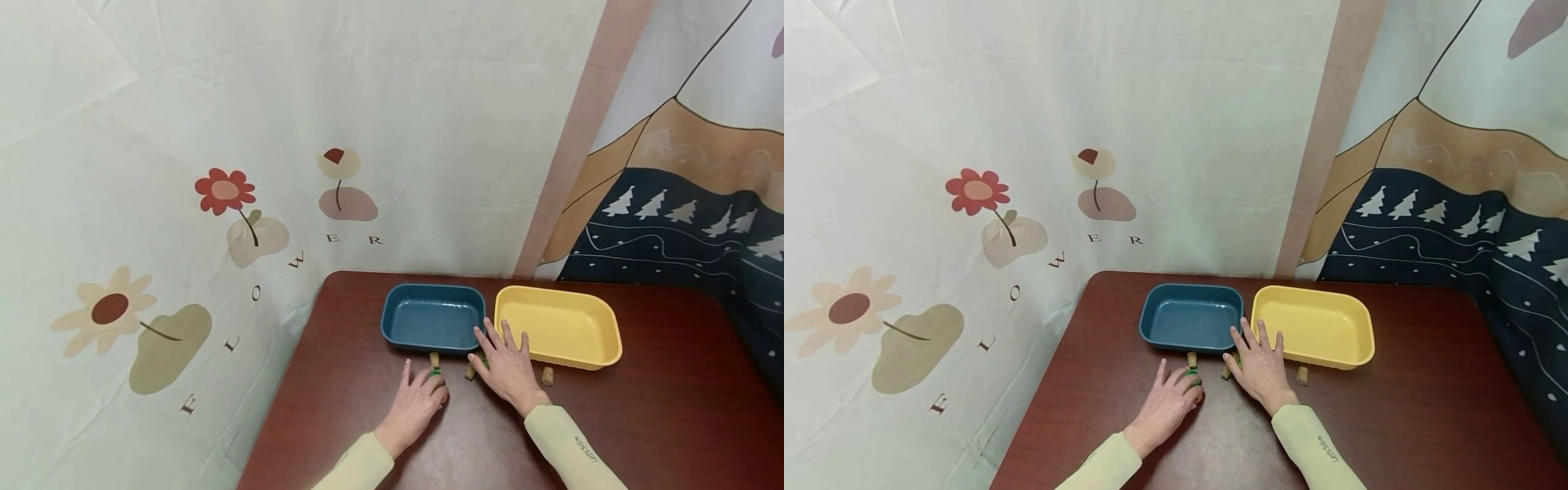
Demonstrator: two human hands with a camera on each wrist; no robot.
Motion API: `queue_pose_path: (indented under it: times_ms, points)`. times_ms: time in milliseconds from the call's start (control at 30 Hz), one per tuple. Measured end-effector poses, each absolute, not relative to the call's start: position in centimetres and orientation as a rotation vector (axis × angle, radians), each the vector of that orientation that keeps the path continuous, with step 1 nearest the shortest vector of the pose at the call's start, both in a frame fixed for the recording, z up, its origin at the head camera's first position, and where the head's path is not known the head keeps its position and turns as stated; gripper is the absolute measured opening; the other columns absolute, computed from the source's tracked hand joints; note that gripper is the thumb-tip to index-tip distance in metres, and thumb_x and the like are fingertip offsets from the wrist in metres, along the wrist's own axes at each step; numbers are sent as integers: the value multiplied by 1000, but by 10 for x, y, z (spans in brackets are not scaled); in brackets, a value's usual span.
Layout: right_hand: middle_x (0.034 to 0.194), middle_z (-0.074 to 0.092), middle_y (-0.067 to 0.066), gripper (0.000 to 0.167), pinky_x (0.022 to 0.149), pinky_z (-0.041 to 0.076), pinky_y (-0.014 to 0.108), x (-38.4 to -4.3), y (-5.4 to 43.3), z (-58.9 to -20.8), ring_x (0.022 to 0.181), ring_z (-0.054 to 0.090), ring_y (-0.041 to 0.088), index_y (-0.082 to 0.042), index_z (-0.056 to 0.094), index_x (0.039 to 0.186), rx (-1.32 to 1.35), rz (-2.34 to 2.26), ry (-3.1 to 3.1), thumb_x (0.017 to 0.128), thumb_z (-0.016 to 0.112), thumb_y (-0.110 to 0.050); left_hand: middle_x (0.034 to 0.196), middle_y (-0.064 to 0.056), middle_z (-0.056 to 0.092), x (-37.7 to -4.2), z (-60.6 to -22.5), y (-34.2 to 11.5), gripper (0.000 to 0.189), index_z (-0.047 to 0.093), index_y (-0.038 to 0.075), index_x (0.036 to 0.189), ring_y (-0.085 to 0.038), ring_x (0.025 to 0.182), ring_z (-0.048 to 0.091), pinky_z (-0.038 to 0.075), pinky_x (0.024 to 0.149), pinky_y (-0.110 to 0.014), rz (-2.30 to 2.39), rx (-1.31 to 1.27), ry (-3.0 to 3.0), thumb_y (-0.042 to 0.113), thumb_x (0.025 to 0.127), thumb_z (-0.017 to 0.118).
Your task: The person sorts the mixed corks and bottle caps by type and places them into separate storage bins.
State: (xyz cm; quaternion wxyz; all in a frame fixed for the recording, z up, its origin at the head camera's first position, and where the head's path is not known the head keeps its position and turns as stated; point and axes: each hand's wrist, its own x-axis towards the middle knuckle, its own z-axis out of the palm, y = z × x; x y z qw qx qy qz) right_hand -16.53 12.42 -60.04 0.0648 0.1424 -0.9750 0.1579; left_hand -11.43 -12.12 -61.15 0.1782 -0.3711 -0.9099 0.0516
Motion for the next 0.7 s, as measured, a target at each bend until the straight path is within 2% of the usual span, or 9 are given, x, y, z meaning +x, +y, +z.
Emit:
queue_pose_path:
  times_ms: [167, 267, 700]
  points:
    - [166, 35, 14, 64, 112, 17, 79, -165, 124, -600, 153, 23, 47, -14, 51, 155, 429, 472, -2935, 102, 59, -49, 120, 4, 67, -113, -606, -126, 27, 74, 26, 103, -25, 126, 60, 42, 105, -68, 73, -999, -2544, 39, 82, 85]
    - [165, 36, 14, 64, 111, 17, 79, -164, 124, -600, 152, 24, 47, -14, 51, 154, 428, 473, -2929, 102, 59, -50, 118, 4, 68, -115, -599, -127, 31, 74, 26, 107, -23, 125, 60, 41, 106, -67, 46, -950, -2532, 40, 82, 86]
    - [164, 38, 13, 64, 112, 19, 78, -164, 123, -602, 152, 26, 47, -15, 52, 154, 425, 452, -2912, 102, 59, -51, 115, 0, 70, -151, -564, -125, 39, 73, 18, 119, -24, 126, 60, 37, 110, -69, -106, -773, -2519, 30, 85, 87]
